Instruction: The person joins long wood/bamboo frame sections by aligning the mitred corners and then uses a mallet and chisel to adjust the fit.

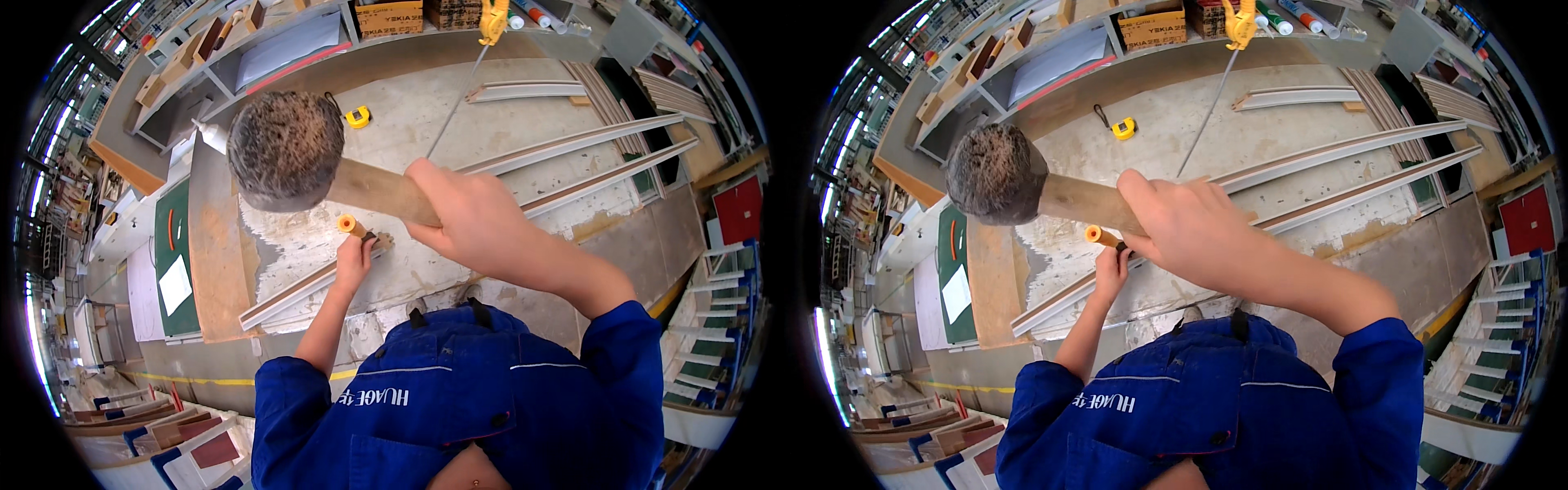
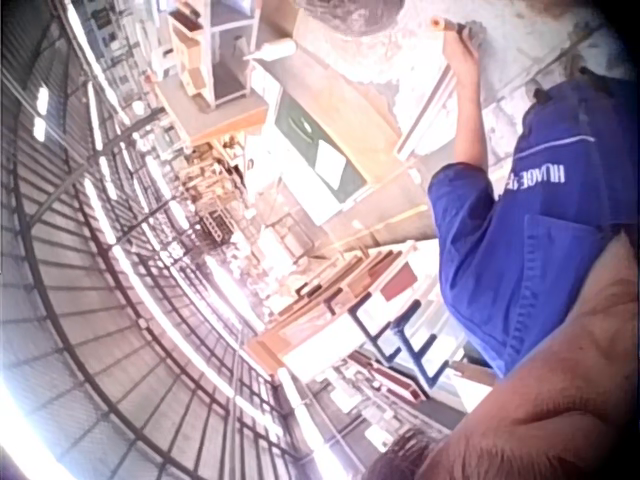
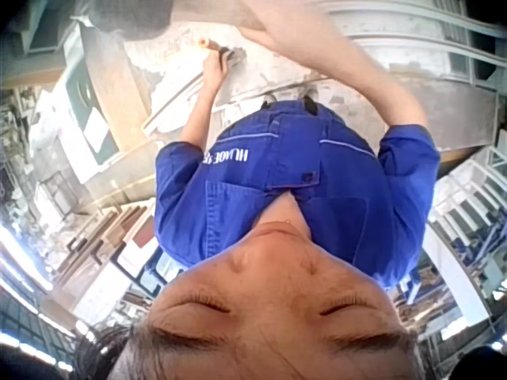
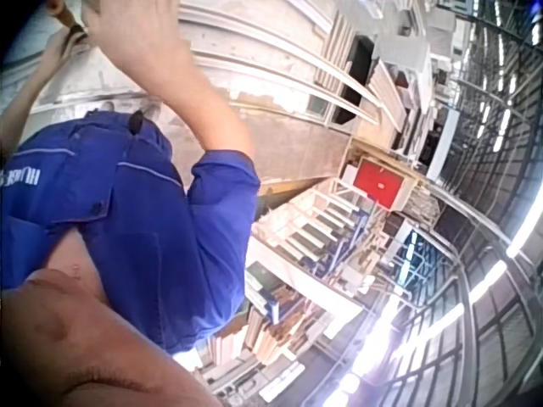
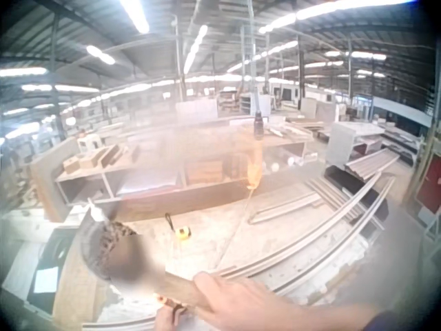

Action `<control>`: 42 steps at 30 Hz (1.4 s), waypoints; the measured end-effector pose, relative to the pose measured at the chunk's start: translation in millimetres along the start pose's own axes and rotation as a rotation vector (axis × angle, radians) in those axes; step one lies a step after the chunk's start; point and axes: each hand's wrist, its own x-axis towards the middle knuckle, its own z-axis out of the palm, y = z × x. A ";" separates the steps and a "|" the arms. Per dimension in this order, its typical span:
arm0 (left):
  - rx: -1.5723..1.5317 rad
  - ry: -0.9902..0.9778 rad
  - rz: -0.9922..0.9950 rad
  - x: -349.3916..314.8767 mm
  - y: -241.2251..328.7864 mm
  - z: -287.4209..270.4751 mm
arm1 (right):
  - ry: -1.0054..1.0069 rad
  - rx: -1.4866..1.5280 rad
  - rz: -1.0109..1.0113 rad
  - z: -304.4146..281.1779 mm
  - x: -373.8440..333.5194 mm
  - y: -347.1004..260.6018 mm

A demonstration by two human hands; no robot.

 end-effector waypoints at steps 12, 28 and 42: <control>0.003 0.009 0.013 -1.4 -6.2 3.1 | -0.071 -0.054 0.077 6.1 1.4 8.9; 0.012 -0.019 0.008 1.6 -6.6 4.6 | -0.265 -0.105 0.164 16.3 -3.0 21.3; 0.043 -0.028 0.004 0.4 -4.1 1.2 | -0.091 -0.109 0.065 -3.8 3.6 12.2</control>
